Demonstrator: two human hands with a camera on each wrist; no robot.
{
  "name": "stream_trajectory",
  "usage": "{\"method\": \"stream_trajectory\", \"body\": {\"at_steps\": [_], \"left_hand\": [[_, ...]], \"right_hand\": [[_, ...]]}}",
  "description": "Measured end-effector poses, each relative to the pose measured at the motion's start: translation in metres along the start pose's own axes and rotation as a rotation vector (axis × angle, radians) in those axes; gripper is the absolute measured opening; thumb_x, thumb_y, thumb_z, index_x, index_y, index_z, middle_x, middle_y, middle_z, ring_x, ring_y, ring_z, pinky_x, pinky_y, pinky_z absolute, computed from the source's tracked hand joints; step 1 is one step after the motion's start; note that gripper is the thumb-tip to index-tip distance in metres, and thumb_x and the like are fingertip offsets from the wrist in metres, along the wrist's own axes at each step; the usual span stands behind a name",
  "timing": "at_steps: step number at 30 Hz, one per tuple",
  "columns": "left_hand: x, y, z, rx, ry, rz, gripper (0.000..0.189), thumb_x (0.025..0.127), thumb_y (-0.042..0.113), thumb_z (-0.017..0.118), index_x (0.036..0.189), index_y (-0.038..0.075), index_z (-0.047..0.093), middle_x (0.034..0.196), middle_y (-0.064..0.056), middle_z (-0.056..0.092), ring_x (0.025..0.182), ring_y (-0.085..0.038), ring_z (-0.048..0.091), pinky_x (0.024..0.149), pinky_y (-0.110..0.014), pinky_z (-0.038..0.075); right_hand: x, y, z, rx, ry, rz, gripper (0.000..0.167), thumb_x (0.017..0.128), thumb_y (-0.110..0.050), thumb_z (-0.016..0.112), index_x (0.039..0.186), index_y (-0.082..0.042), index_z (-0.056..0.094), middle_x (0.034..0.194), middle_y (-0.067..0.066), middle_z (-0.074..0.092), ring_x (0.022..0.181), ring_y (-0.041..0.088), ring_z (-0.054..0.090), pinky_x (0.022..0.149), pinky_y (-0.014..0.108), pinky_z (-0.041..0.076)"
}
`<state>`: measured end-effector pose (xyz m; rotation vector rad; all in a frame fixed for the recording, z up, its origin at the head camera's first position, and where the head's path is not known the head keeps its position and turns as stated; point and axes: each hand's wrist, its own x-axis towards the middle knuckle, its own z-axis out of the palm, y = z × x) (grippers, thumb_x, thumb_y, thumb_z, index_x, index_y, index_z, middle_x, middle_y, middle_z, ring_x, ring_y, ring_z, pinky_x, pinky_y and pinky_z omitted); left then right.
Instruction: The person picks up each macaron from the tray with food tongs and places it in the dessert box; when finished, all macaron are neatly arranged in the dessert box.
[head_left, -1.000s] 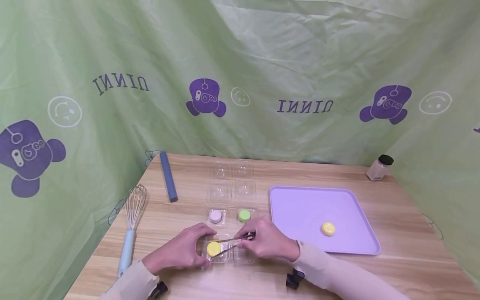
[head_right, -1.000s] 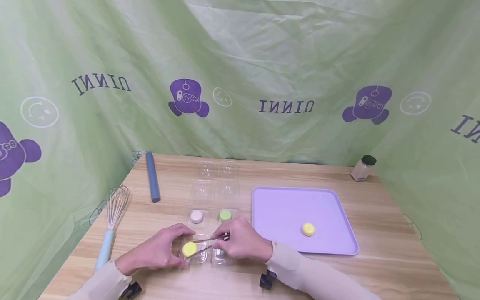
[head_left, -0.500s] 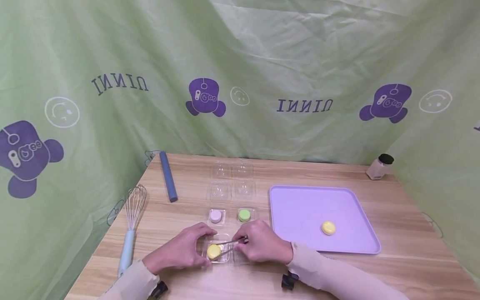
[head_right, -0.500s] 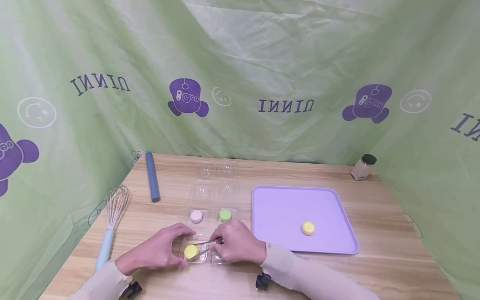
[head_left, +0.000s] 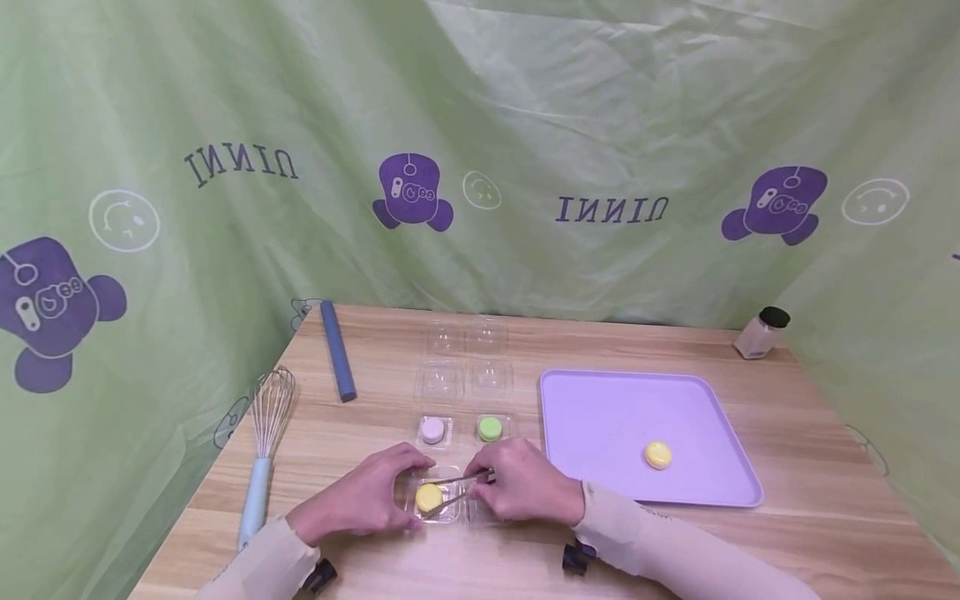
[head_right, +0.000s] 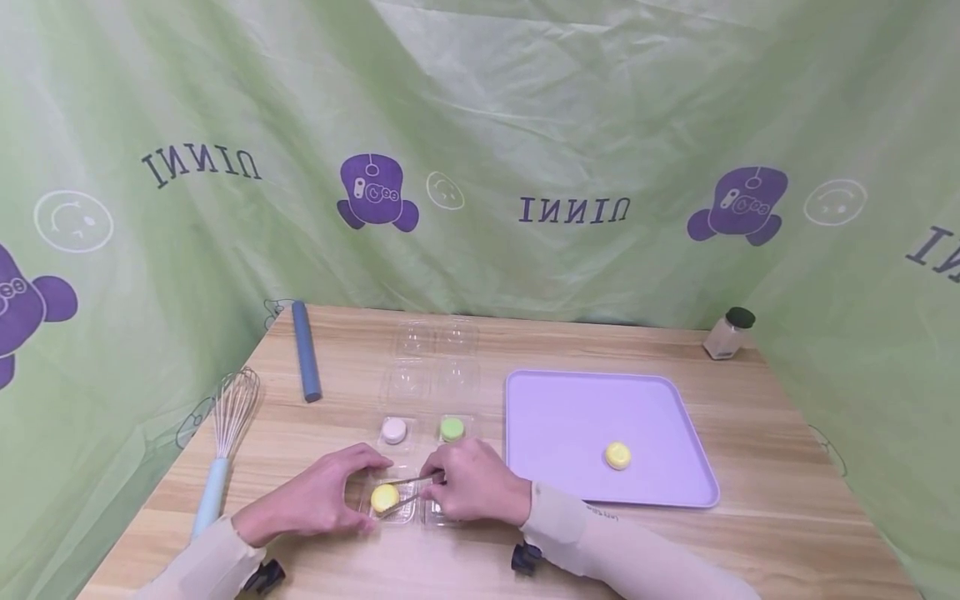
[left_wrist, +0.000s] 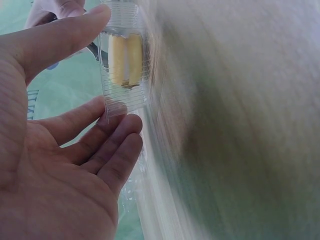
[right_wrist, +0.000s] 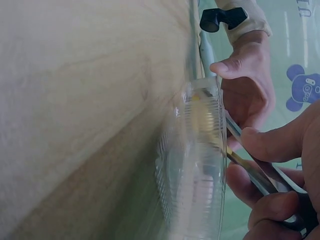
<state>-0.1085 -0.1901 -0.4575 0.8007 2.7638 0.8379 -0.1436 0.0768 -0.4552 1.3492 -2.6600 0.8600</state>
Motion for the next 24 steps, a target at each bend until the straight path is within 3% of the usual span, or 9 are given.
{"method": "stream_trajectory", "body": {"at_steps": [12,18,24], "left_hand": [[0.000,-0.001,0.001,0.019,0.017,0.013,0.076,0.064,0.035,0.092,0.130,0.010,0.063,0.121,0.002,0.067,0.111,-0.018,0.065,0.102,-0.045,0.057],[-0.001,-0.001,0.002,0.010,0.019,0.009,0.077,0.064,0.035,0.092,0.131,0.011,0.063,0.123,0.002,0.066,0.113,-0.019,0.065,0.102,-0.046,0.057],[-0.001,-0.002,0.003,0.018,0.024,0.018,0.077,0.064,0.035,0.092,0.131,0.011,0.062,0.124,0.002,0.066,0.114,-0.020,0.065,0.103,-0.046,0.056]], "right_hand": [[-0.001,0.005,-0.009,0.011,-0.021,0.012,0.020,0.082,-0.026,0.083,0.098,-0.015,0.079,0.086,-0.006,0.078,0.063,-0.009,0.050,0.057,0.005,0.041],[-0.002,0.008,-0.016,0.096,-0.014,0.071,0.019,0.081,-0.021,0.083,0.099,-0.015,0.079,0.082,-0.010,0.075,0.063,-0.007,0.053,0.057,0.009,0.046],[-0.004,0.011,-0.030,0.140,0.046,0.136,0.019,0.081,-0.020,0.084,0.099,-0.014,0.079,0.081,-0.012,0.073,0.066,-0.006,0.056,0.061,0.013,0.050]]}}
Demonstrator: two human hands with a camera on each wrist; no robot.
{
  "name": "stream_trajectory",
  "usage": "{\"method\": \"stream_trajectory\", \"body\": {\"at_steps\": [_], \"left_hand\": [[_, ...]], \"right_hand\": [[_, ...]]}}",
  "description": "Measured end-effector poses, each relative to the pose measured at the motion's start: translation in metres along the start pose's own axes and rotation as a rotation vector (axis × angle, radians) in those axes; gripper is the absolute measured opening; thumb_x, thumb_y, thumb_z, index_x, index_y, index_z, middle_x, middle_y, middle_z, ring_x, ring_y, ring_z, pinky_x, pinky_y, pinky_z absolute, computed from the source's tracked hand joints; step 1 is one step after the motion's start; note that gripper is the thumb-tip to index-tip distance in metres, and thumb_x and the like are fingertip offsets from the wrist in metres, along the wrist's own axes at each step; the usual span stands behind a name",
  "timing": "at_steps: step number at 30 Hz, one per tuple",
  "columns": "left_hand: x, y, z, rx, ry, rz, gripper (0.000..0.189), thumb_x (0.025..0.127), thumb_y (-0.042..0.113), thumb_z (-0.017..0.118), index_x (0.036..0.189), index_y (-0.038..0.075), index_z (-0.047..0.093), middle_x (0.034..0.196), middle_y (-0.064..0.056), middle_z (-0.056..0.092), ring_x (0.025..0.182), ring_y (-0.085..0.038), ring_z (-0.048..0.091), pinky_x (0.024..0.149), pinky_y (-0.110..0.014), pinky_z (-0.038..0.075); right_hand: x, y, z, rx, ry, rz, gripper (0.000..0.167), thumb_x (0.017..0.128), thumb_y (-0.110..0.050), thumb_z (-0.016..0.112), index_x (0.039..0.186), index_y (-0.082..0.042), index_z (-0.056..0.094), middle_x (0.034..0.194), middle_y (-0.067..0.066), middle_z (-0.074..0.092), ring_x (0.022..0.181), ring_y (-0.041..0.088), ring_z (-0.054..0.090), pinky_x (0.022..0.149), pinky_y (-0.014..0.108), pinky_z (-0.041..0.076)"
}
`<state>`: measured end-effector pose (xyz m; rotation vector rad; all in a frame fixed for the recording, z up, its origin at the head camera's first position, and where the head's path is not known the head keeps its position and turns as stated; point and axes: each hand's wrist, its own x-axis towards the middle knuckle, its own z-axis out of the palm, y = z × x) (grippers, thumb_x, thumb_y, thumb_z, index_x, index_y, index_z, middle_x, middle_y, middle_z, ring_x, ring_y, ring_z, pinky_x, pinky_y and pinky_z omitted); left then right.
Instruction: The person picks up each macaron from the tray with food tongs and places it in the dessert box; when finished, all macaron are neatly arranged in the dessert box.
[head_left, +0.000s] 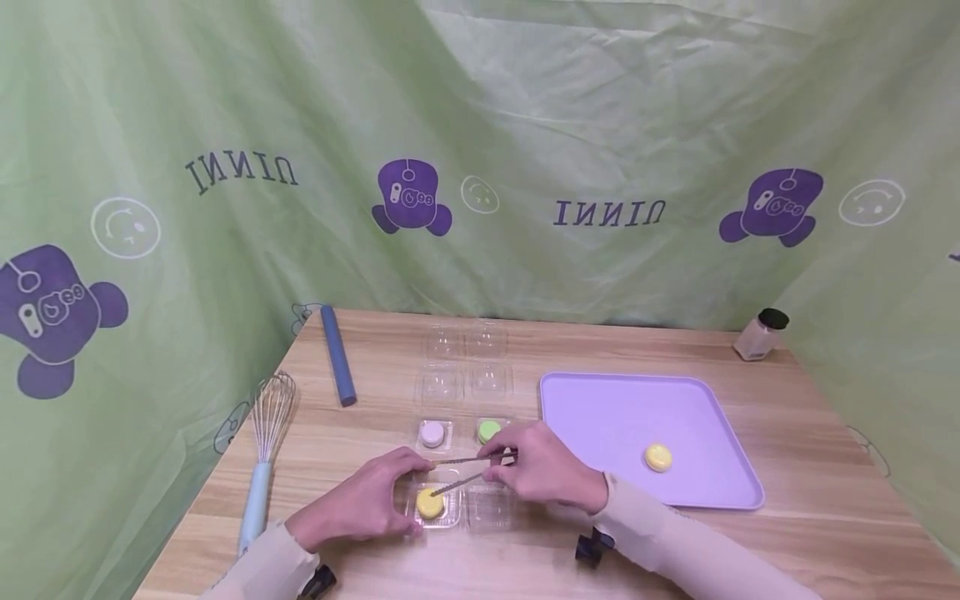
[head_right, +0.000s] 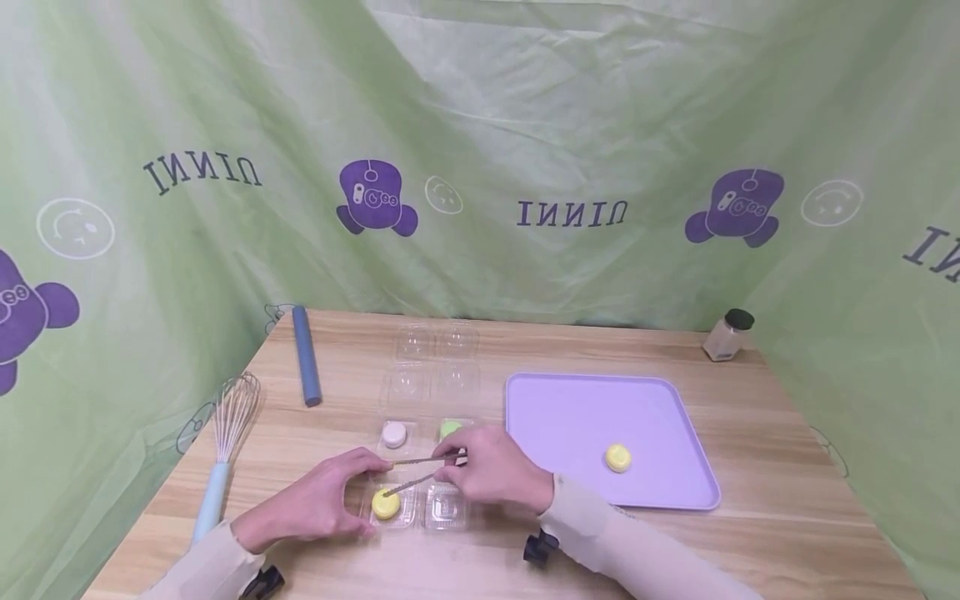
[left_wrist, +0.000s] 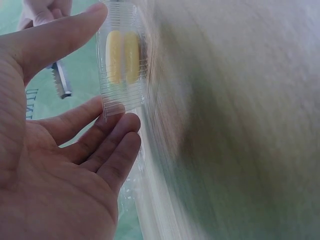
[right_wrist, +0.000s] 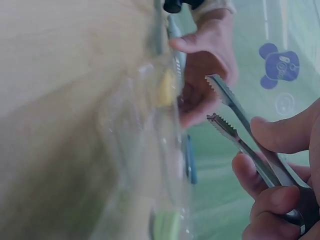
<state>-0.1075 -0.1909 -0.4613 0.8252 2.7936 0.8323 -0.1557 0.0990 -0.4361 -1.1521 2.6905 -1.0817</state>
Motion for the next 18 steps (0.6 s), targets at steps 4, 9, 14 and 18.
{"method": "stream_trajectory", "body": {"at_steps": [4,9,14,18], "left_hand": [[-0.001,0.000,0.001,-0.006,-0.002,-0.001,0.080,0.065,0.035,0.092,0.134,0.010,0.061,0.126,0.001,0.065,0.115,-0.020,0.065,0.103,-0.047,0.056],[-0.001,0.000,0.000,-0.020,-0.003,-0.004,0.082,0.065,0.037,0.092,0.135,0.009,0.060,0.127,0.000,0.065,0.117,-0.021,0.064,0.105,-0.049,0.055],[0.000,0.005,-0.005,-0.030,0.022,-0.032,0.086,0.065,0.041,0.091,0.138,0.009,0.059,0.133,-0.001,0.063,0.122,-0.024,0.063,0.108,-0.052,0.053],[0.004,0.011,-0.011,-0.027,0.069,-0.039,0.087,0.066,0.041,0.090,0.140,0.010,0.058,0.136,-0.002,0.062,0.125,-0.027,0.061,0.108,-0.054,0.052]], "right_hand": [[-0.001,0.000,-0.012,0.021,0.054,0.034,0.019,0.081,-0.020,0.083,0.099,-0.013,0.080,0.083,-0.010,0.075,0.065,-0.005,0.056,0.060,0.015,0.051],[-0.003,0.002,-0.026,0.013,0.108,0.047,0.018,0.083,-0.021,0.082,0.099,-0.013,0.080,0.086,-0.007,0.077,0.072,-0.004,0.062,0.066,0.017,0.055],[-0.004,0.005,-0.040,0.003,0.164,0.071,0.017,0.084,-0.019,0.082,0.099,-0.014,0.080,0.084,-0.007,0.076,0.072,-0.002,0.062,0.065,0.017,0.055],[-0.005,0.010,-0.049,-0.018,0.246,0.077,0.016,0.082,-0.018,0.083,0.098,-0.014,0.080,0.082,-0.008,0.075,0.068,-0.004,0.060,0.061,0.017,0.054]]}}
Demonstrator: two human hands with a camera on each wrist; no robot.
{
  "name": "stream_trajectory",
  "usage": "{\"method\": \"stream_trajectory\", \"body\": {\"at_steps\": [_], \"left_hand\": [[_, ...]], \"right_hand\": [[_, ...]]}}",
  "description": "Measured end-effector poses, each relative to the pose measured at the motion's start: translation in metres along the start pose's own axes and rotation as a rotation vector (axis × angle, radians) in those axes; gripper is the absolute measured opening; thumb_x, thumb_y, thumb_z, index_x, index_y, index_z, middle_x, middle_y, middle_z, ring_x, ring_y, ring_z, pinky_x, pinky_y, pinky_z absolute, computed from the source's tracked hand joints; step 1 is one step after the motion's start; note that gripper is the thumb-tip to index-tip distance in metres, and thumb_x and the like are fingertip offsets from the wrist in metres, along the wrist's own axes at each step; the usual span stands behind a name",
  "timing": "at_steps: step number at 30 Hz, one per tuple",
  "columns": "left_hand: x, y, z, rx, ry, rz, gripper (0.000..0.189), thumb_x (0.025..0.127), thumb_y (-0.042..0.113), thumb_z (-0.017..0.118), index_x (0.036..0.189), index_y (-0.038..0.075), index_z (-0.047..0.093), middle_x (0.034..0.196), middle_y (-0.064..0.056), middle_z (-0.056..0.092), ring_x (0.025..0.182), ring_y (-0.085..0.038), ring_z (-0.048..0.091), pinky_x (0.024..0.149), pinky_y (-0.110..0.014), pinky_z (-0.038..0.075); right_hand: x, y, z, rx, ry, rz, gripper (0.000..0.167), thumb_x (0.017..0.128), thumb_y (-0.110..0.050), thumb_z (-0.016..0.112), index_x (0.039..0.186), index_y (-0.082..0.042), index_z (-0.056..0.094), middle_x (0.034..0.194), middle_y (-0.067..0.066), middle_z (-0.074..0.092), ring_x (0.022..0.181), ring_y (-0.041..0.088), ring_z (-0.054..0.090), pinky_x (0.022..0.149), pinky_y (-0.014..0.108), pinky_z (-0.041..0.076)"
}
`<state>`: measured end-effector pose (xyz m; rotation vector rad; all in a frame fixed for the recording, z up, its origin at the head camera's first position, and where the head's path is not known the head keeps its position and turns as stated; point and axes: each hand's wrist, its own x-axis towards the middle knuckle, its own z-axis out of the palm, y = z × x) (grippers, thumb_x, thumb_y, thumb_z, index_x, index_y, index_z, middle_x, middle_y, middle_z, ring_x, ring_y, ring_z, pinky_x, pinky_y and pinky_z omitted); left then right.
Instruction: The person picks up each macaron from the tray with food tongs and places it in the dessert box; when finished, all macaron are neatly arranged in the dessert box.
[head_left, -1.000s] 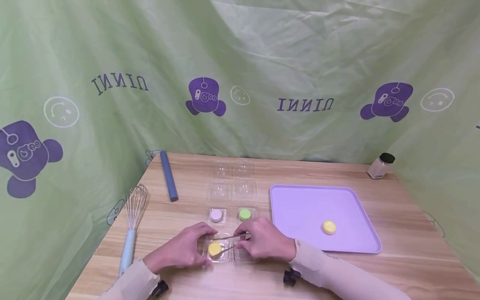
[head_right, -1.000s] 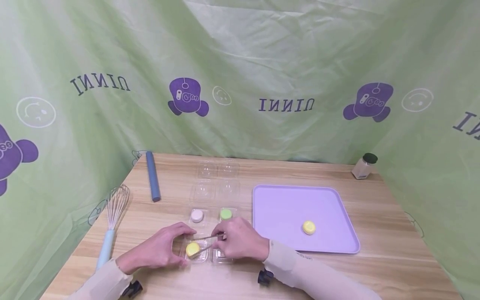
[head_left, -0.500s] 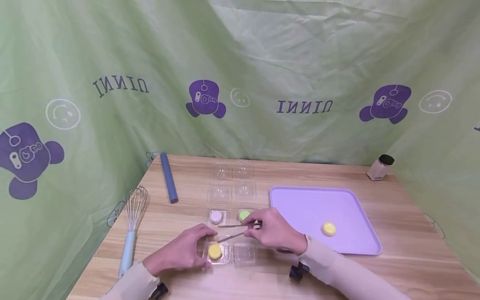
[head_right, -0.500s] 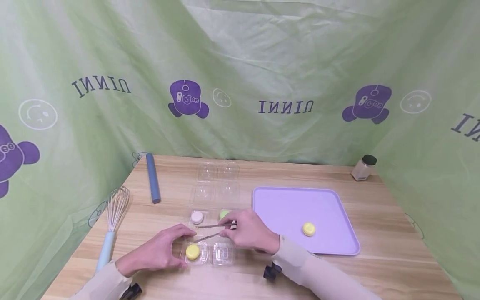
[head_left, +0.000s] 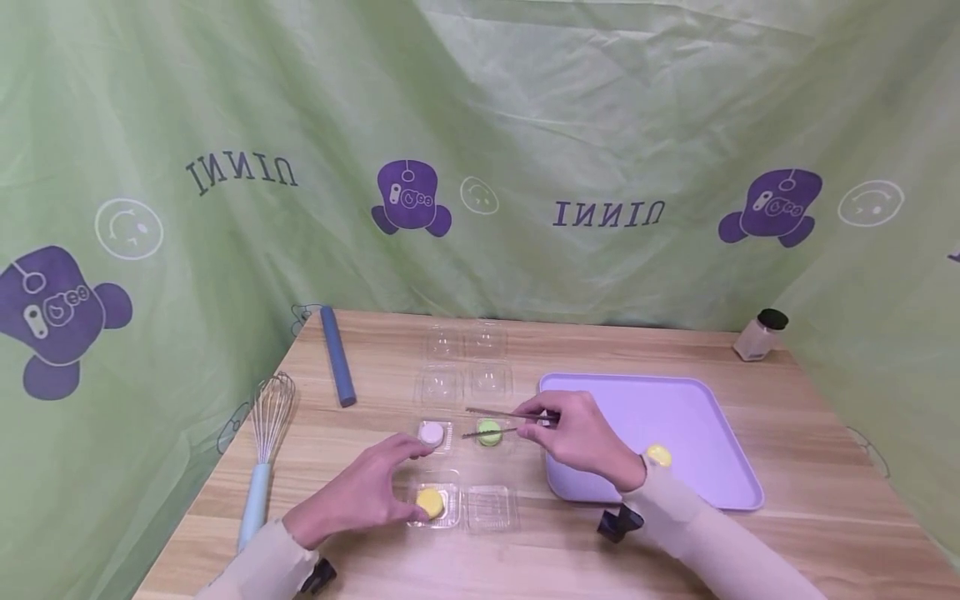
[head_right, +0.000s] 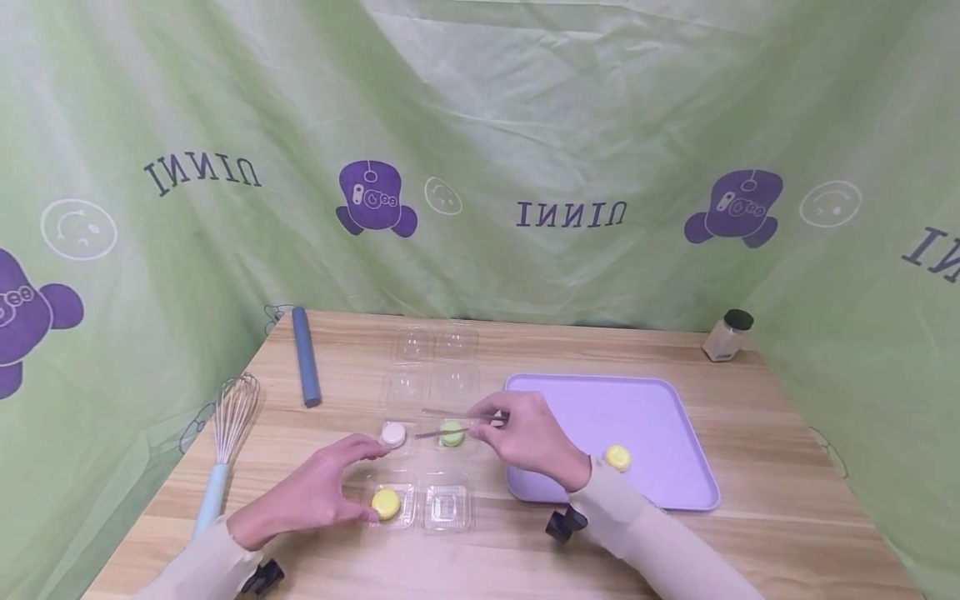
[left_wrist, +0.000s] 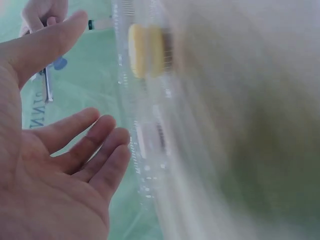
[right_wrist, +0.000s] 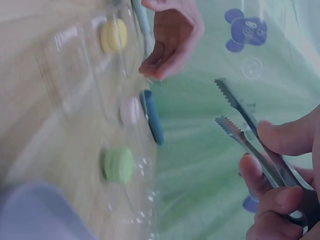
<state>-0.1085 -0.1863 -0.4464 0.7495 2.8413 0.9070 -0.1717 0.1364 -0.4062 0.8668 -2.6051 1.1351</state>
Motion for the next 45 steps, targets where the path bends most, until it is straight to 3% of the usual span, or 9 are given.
{"method": "stream_trajectory", "body": {"at_steps": [6,11,13,22,31,34,38,41,45], "left_hand": [[0.009,0.016,0.000,-0.003,0.036,0.011,0.084,0.065,0.038,0.093,0.137,0.010,0.060,0.140,-0.007,0.060,0.132,-0.028,0.056,0.113,-0.052,0.048],[0.020,0.028,0.008,0.043,-0.010,0.059,0.087,0.066,0.044,0.091,0.140,0.011,0.058,0.143,-0.005,0.058,0.135,-0.023,0.054,0.116,-0.046,0.047],[0.024,0.031,0.012,0.061,-0.032,0.081,0.088,0.067,0.045,0.091,0.141,0.011,0.057,0.144,-0.006,0.058,0.136,-0.022,0.053,0.116,-0.045,0.047],[0.028,0.034,0.023,0.112,-0.077,0.113,0.089,0.068,0.047,0.089,0.141,0.009,0.056,0.143,-0.004,0.057,0.134,-0.021,0.054,0.117,-0.041,0.047],[0.031,0.032,0.031,0.140,-0.105,0.111,0.090,0.067,0.047,0.089,0.142,0.009,0.057,0.141,-0.003,0.059,0.130,-0.019,0.056,0.115,-0.039,0.048],[0.032,0.032,0.032,0.149,-0.119,0.110,0.088,0.068,0.046,0.089,0.141,0.008,0.057,0.140,-0.003,0.059,0.130,-0.019,0.056,0.116,-0.038,0.048],[0.033,0.032,0.032,0.153,-0.125,0.109,0.087,0.069,0.045,0.089,0.141,0.008,0.057,0.140,-0.003,0.059,0.130,-0.018,0.055,0.116,-0.038,0.047],[0.033,0.034,0.032,0.155,-0.124,0.109,0.087,0.069,0.046,0.089,0.141,0.009,0.057,0.140,-0.003,0.059,0.130,-0.018,0.055,0.116,-0.038,0.048],[0.032,0.035,0.033,0.156,-0.126,0.111,0.084,0.069,0.046,0.089,0.139,0.009,0.059,0.139,-0.003,0.060,0.129,-0.018,0.055,0.115,-0.037,0.048]], "right_hand": [[0.000,0.016,-0.016,0.016,0.132,0.021,0.018,0.081,-0.016,0.084,0.099,-0.016,0.080,0.092,-0.002,0.079,0.076,0.002,0.069,0.066,0.020,0.060],[-0.001,0.033,-0.036,0.007,0.226,0.104,0.020,0.083,-0.016,0.083,0.103,-0.015,0.080,0.089,0.003,0.079,0.065,0.001,0.061,0.053,0.019,0.052],[-0.002,0.040,-0.044,-0.016,0.262,0.130,0.020,0.083,-0.016,0.083,0.103,-0.014,0.080,0.089,0.004,0.079,0.066,-0.002,0.061,0.055,0.016,0.052],[-0.021,0.068,-0.082,-0.076,0.318,0.258,0.025,0.089,-0.023,0.079,0.109,-0.008,0.078,0.098,0.014,0.080,0.076,-0.015,0.061,0.063,0.008,0.053],[-0.039,0.083,-0.109,-0.092,0.432,0.273,0.024,0.087,-0.018,0.081,0.107,-0.005,0.078,0.098,0.021,0.078,0.074,-0.017,0.059,0.061,0.005,0.050],[-0.044,0.086,-0.114,-0.099,0.457,0.287,0.024,0.086,-0.017,0.081,0.106,-0.004,0.078,0.095,0.013,0.079,0.074,-0.017,0.059,0.061,0.005,0.051],[-0.051,0.091,-0.122,-0.097,0.476,0.310,0.024,0.086,-0.017,0.081,0.106,-0.004,0.078,0.086,-0.025,0.071,0.074,-0.019,0.059,0.061,0.003,0.050],[-0.058,0.094,-0.127,-0.080,0.470,0.328,0.027,0.087,-0.018,0.081,0.108,-0.003,0.078,0.084,-0.044,0.059,0.074,-0.020,0.058,0.061,0.003,0.049],[-0.068,0.098,-0.133,-0.062,0.454,0.357,0.031,0.088,-0.020,0.080,0.111,-0.001,0.076,0.084,-0.047,0.058,0.075,-0.019,0.059,0.062,0.003,0.049]]}}
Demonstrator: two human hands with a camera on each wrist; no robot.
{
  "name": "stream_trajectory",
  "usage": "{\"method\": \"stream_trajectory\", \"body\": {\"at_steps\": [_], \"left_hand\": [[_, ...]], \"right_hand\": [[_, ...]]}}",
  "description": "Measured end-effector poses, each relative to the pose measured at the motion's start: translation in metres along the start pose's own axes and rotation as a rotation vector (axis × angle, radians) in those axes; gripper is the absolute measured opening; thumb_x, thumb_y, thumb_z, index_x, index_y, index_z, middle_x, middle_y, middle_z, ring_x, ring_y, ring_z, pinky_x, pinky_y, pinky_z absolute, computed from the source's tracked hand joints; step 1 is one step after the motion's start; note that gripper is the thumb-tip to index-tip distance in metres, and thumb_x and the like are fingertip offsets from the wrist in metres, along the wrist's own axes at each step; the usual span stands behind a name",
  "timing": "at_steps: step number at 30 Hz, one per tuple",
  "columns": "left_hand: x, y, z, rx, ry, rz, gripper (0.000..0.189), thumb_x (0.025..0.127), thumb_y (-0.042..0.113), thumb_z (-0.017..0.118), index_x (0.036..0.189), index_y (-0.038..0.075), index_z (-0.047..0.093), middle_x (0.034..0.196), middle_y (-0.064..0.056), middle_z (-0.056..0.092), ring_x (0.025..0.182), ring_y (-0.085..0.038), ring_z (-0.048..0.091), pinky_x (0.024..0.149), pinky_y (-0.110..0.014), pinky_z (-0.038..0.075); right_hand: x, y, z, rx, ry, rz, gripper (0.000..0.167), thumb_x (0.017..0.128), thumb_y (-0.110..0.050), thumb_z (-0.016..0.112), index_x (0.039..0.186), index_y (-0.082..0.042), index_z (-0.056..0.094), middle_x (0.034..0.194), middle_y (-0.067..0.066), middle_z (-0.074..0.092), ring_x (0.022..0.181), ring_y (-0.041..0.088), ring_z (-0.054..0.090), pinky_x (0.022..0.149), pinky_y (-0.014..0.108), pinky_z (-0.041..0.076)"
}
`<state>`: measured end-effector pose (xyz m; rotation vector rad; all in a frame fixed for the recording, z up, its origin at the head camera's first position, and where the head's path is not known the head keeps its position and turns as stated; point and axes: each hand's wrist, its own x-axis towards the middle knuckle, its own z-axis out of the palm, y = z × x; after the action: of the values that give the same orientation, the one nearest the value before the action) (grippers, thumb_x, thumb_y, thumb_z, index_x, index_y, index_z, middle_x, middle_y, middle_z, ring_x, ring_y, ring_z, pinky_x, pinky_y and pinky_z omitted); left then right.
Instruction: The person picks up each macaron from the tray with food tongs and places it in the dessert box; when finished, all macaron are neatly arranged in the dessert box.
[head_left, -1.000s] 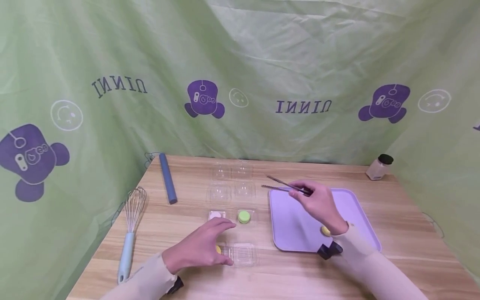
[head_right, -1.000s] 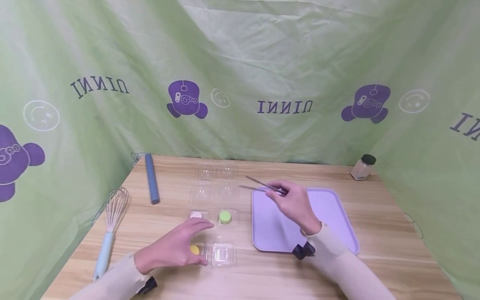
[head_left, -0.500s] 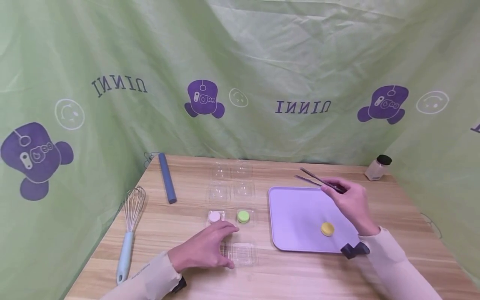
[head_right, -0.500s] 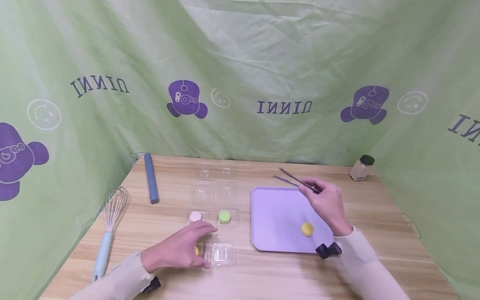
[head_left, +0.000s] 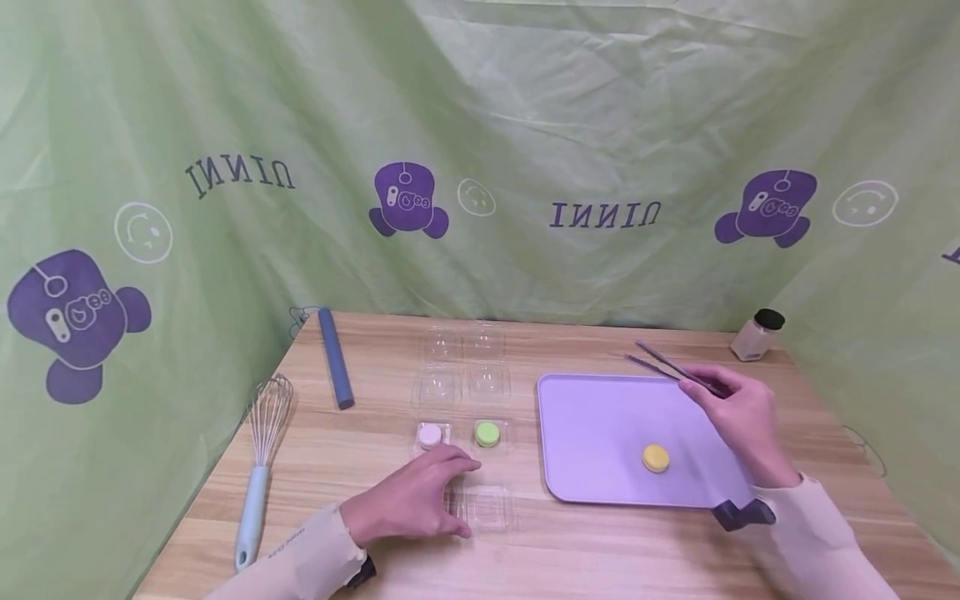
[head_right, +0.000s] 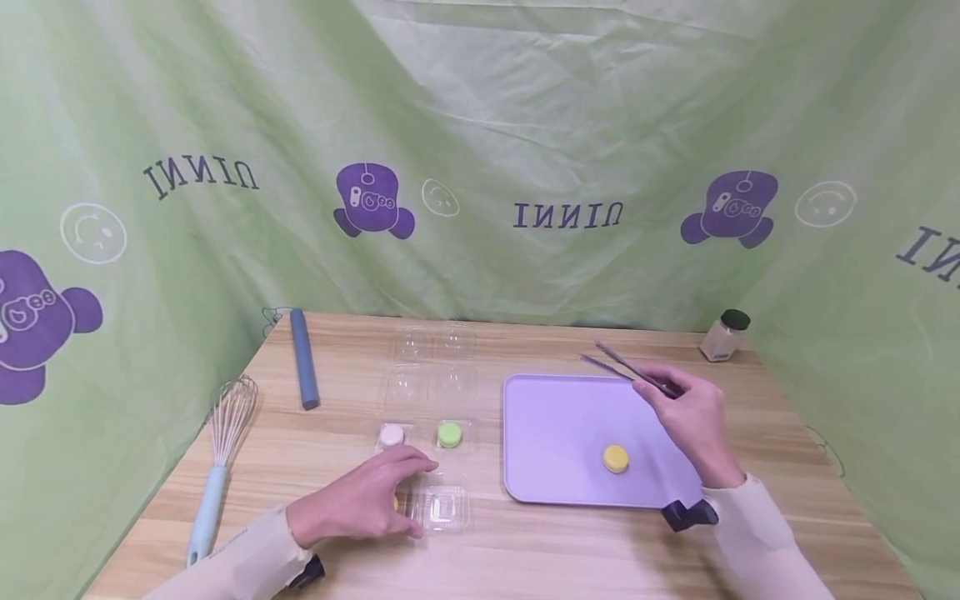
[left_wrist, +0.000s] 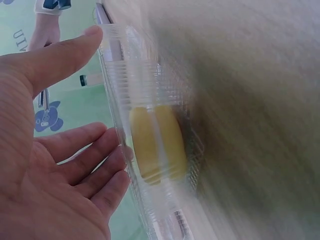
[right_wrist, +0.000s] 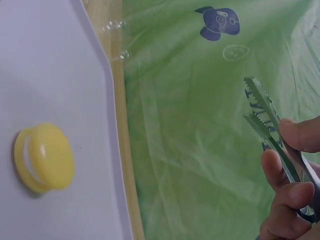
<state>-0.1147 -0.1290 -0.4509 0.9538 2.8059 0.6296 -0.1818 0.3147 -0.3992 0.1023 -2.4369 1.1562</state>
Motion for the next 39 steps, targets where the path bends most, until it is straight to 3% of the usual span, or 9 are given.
{"method": "stream_trajectory", "body": {"at_steps": [8,17,19,22,26,30,39], "left_hand": [[0.000,0.001,0.002,0.001,0.001,0.002,0.081,0.070,0.045,0.089,0.137,0.011,0.061,0.136,-0.001,0.061,0.127,-0.016,0.056,0.114,-0.035,0.049],[0.001,0.001,0.003,-0.003,-0.012,0.002,0.077,0.070,0.045,0.089,0.134,0.011,0.063,0.134,0.000,0.062,0.126,-0.016,0.057,0.114,-0.034,0.049],[0.001,0.001,0.004,0.001,-0.014,0.005,0.077,0.070,0.045,0.089,0.134,0.011,0.063,0.133,0.000,0.063,0.126,-0.016,0.057,0.114,-0.034,0.049],[0.001,0.001,0.004,0.005,-0.018,0.010,0.077,0.070,0.044,0.089,0.134,0.010,0.063,0.133,0.000,0.063,0.126,-0.016,0.057,0.114,-0.034,0.049],[0.001,0.001,0.005,0.005,-0.025,0.010,0.076,0.070,0.045,0.089,0.134,0.010,0.063,0.133,0.000,0.063,0.126,-0.016,0.057,0.114,-0.034,0.049],[0.003,0.000,0.004,0.004,-0.037,0.004,0.077,0.071,0.045,0.088,0.134,0.010,0.063,0.135,-0.002,0.062,0.128,-0.018,0.056,0.115,-0.036,0.048],[0.006,0.000,0.002,-0.006,-0.047,-0.004,0.075,0.072,0.044,0.088,0.134,0.010,0.063,0.137,-0.003,0.062,0.130,-0.019,0.056,0.116,-0.037,0.048]], "right_hand": [[-0.010,0.016,-0.019,-0.051,-0.040,0.057,0.035,0.090,-0.024,0.078,0.112,0.003,0.074,0.082,-0.049,0.057,0.075,-0.021,0.058,0.063,0.004,0.048],[-0.023,0.038,-0.035,-0.067,-0.164,0.093,0.038,0.091,-0.023,0.077,0.115,0.006,0.071,0.086,-0.044,0.058,0.078,-0.019,0.059,0.067,0.005,0.050],[-0.027,0.043,-0.037,-0.084,-0.197,0.120,0.040,0.091,-0.025,0.077,0.117,0.005,0.071,0.088,-0.039,0.063,0.079,-0.018,0.059,0.067,0.006,0.050],[-0.032,0.051,-0.037,-0.134,-0.245,0.155,0.041,0.090,-0.030,0.078,0.118,0.000,0.073,0.097,-0.011,0.079,0.081,-0.022,0.055,0.068,0.007,0.046],[-0.039,0.062,-0.035,-0.197,-0.318,0.157,0.036,0.088,-0.032,0.079,0.112,-0.006,0.077,0.105,0.015,0.079,0.084,-0.023,0.050,0.069,0.010,0.041],[-0.046,0.070,-0.031,-0.222,-0.409,0.146,0.030,0.086,-0.029,0.081,0.108,-0.010,0.078,0.100,0.004,0.078,0.082,-0.013,0.053,0.068,0.014,0.042],[-0.053,0.074,-0.026,-0.282,-0.495,0.158,0.032,0.084,-0.039,0.081,0.109,-0.018,0.077,0.109,0.008,0.077,0.086,0.004,0.056,0.069,0.018,0.041]]}}
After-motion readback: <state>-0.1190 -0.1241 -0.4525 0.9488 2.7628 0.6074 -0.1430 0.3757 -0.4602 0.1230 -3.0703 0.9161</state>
